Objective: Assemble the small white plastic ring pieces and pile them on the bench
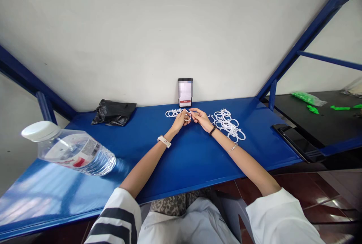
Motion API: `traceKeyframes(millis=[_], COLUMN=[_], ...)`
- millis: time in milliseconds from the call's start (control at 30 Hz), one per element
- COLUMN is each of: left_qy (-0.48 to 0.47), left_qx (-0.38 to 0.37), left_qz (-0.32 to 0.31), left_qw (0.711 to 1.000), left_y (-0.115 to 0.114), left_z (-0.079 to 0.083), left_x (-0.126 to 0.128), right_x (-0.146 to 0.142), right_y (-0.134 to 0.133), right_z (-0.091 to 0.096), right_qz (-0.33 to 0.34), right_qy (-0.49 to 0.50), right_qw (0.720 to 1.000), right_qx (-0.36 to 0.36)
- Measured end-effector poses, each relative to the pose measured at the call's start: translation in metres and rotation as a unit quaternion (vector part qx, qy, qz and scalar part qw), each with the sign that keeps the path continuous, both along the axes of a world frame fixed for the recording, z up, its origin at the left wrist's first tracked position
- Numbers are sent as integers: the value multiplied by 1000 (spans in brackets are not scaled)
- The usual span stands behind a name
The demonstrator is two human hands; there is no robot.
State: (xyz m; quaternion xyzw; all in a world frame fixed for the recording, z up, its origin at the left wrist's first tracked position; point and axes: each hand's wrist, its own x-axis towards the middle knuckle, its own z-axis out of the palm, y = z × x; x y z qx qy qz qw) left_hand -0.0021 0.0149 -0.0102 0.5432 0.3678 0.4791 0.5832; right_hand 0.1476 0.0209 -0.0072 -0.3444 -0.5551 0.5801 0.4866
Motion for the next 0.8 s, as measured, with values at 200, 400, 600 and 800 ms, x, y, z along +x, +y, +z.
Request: traceKeyframes(millis=[200,400,600,800], left_qy=[0,53,61,73], left_qx=[6,42,53,63], left_qz=[5,11,15,4], left_qw=[1000,998,997,995], left_y=[1,-2,-2,-2], left_z=[-2,-3,-5,-5], left_x=[1,2,4,3], right_x=[-1,0,2,1], right_y=[0,3,3,1], right_z=[0,-6,-6,-1], right_qz=[-6,-35,-38,-38], right_qy=[-13,1,0,4], right_qw=[1000,999,999,999], right_qx=[-2,1,12,-2])
